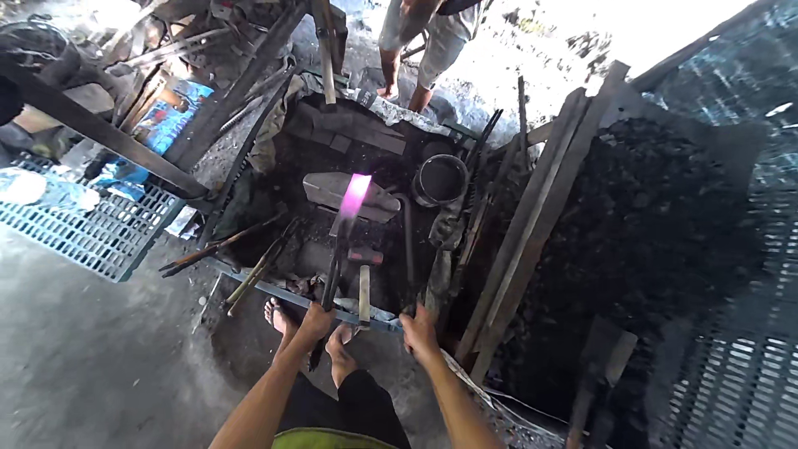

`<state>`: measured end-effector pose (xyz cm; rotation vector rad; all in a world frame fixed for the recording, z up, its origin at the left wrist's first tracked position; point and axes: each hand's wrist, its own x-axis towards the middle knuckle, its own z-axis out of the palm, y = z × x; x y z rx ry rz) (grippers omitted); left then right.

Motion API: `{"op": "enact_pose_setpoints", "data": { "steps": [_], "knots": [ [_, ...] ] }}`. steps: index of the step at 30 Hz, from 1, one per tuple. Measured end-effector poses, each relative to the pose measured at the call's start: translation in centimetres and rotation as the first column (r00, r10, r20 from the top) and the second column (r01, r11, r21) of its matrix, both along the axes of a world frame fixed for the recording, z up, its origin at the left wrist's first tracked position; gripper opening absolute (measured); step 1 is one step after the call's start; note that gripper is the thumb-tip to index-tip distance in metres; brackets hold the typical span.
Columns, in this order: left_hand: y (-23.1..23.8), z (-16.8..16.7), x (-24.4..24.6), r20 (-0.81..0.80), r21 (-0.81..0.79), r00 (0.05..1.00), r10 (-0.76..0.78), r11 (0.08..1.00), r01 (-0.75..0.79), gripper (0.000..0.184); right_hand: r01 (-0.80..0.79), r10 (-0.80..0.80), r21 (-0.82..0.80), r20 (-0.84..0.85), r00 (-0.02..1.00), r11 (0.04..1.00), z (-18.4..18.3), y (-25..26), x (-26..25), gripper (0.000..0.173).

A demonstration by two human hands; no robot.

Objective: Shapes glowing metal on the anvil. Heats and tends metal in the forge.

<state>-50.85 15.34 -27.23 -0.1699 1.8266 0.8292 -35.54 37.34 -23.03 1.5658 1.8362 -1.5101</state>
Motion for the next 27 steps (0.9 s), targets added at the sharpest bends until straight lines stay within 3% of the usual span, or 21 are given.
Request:
{"op": "enact_pose_setpoints", "data": {
  "steps": [5, 21, 23, 25, 27],
  "knots": [
    [0.1, 0.7, 0.6, 0.058, -0.057, 0.998, 0.038, 0.998, -0.035, 0.026, -0.098, 0.100, -0.052, 0.049, 0.994, 0.994, -2.4, -2.1, -3.6, 0.034],
    [-0.3, 1.9, -0.5, 0.063, -0.086, 0.998, -0.006, 0.996, 0.011, 0.026, -0.171, 0.171, -0.009, 0.108, 0.979, 0.985, -2.8, -1.2, -3.7, 0.037],
    [-0.3, 2.1, -0.8, 0.051, -0.085, 0.998, -0.029, 0.996, 0.033, 0.025, -0.071, 0.071, -0.005, 0.112, 0.991, 0.997, -1.9, -1.5, -3.7, 0.038],
    [-0.1, 2.9, -1.5, 0.075, -0.051, 0.997, -0.032, 0.998, 0.035, 0.023, 0.216, -0.216, 0.001, 0.073, 0.974, 0.976, -0.8, -1.6, -2.9, 0.040],
    [0.4, 3.2, -1.5, 0.110, -0.020, 0.994, 0.010, 1.000, -0.008, 0.019, 0.386, -0.392, 0.094, 0.048, 0.919, 0.918, 0.1, 0.6, -1.0, 0.037]
  ]
}}
